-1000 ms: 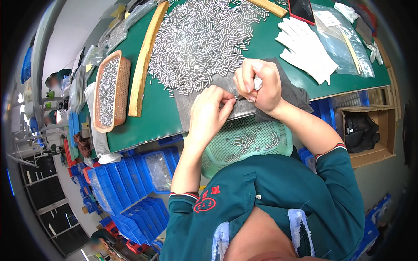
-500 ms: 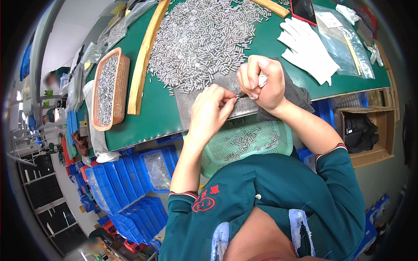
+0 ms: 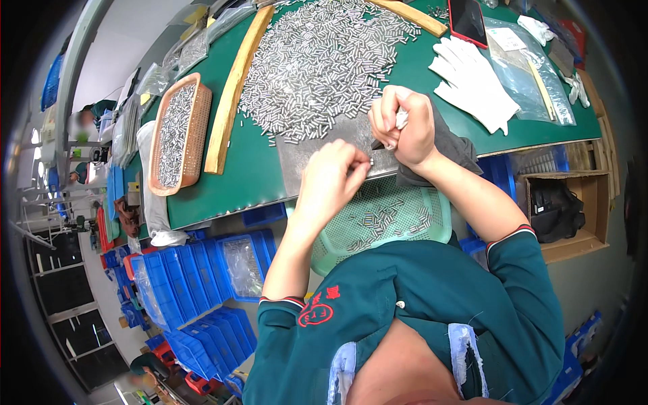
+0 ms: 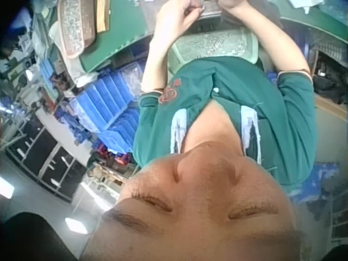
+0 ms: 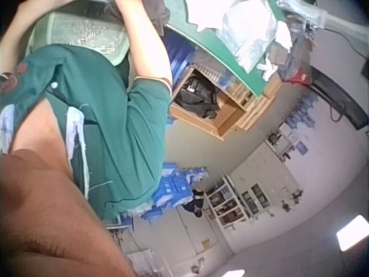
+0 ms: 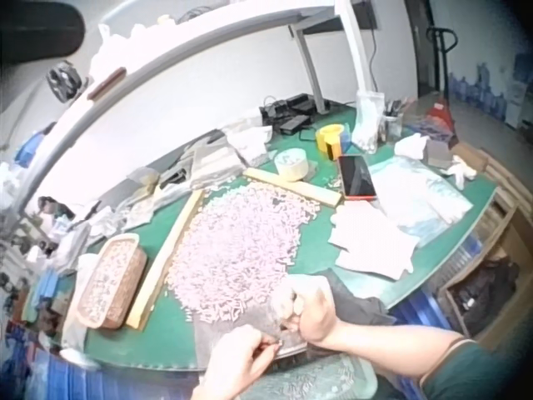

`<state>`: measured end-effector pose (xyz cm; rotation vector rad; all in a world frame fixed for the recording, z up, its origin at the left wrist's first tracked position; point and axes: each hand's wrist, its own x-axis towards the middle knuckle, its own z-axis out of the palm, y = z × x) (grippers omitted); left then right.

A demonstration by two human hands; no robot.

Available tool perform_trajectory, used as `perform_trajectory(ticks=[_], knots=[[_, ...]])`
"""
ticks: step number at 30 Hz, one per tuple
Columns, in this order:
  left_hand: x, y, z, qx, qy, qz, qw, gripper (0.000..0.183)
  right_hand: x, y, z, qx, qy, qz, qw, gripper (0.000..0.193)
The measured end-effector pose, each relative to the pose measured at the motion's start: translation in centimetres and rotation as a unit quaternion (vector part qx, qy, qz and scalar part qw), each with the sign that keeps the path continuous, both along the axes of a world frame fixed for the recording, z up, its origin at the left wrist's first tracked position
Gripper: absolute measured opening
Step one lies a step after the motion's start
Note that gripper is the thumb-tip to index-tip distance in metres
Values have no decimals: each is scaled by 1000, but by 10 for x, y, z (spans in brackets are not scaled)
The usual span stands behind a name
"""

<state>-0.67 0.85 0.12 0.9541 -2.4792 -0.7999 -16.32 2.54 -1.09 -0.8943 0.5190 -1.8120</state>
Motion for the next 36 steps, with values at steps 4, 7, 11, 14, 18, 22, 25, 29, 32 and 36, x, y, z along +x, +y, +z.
perform_trajectory(ticks=[4, 7, 11, 14, 18, 22, 25, 29, 32, 36], knots=[[12, 20, 11, -36, -39, -96, 994, 8, -6, -3, 3, 49, -107, -14, 993, 38], [16, 13, 18, 4, -6, -76, 997, 10, -6, -3, 5, 67, -118, -22, 991, 38], [8, -18, 6, -129, -28, 61, 989, 9, -3, -1, 2, 24, -58, -27, 998, 37], [-5, -37, -2, -192, -22, 71, 979, 8, 1, 2, 6, 29, 4, -40, 999, 37], [-15, -52, -5, -228, -48, 35, 972, 8, -2, 1, 3, 19, -11, -28, 999, 36], [-14, -59, -8, -263, -54, -12, 963, 9, -4, 1, 1, 9, -23, -14, 1000, 35], [-14, -60, -4, -232, -60, -38, 970, 9, -3, 1, 2, 15, -23, -13, 1000, 36], [-16, -59, -3, -217, -43, -20, 975, 9, -3, 2, 2, 10, -14, -12, 1000, 36], [-17, -57, 2, -235, -58, -33, 970, 9, 0, 3, 6, 30, 4, -21, 999, 38], [-15, -43, 1, -176, -47, -49, 982, 10, -1, 2, 4, 21, 13, -32, 999, 39]])
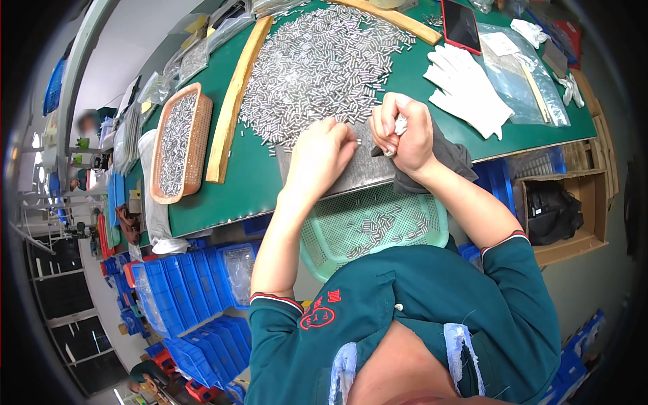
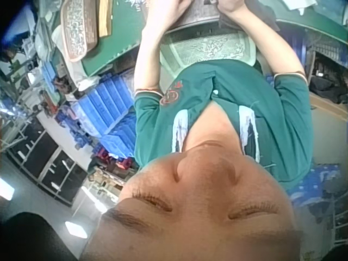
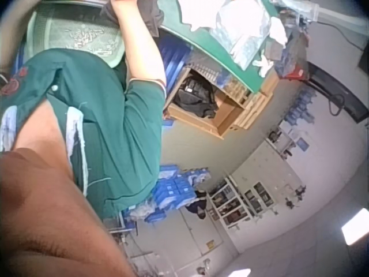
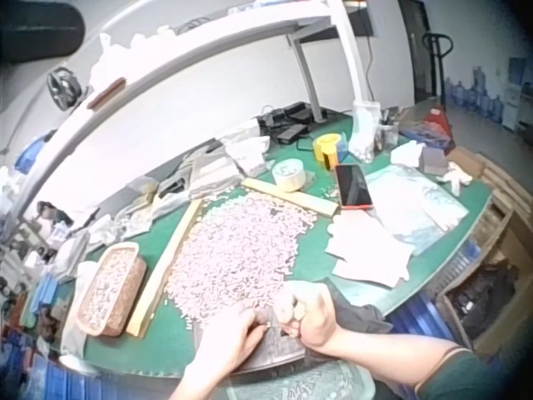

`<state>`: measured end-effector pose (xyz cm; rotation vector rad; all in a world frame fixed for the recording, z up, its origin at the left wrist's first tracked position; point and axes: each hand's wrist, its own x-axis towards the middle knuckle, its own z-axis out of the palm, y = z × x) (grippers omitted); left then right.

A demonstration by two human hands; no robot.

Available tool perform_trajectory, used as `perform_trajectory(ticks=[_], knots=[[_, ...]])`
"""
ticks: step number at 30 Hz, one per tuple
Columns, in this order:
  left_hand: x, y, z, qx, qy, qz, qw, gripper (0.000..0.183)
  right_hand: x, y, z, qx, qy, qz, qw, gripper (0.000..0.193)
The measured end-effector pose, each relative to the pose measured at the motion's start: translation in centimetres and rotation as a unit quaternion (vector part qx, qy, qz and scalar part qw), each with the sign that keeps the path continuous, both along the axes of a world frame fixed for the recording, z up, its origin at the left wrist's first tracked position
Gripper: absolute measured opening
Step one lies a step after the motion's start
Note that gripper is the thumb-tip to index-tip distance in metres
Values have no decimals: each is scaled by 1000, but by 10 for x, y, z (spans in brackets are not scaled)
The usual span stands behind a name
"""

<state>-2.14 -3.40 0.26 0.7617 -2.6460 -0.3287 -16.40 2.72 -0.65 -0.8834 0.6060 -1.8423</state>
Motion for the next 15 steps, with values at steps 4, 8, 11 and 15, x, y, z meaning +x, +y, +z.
perform_trajectory(ticks=[4, 8, 11, 15], knots=[[1, 17, -4, 81, 23, 3, 996, 12, -3, 1, -3, -27, -6, 19, 999, 36], [0, 20, 0, 103, 14, 23, 994, 11, -2, 2, -1, -27, -18, 24, 999, 36], [1, 19, -1, 99, 8, 22, 995, 11, 0, 2, -1, -19, 8, 4, 1000, 39], [2, 19, -2, 114, 19, 35, 993, 11, 0, 1, -3, -23, -8, 7, 1000, 38]])
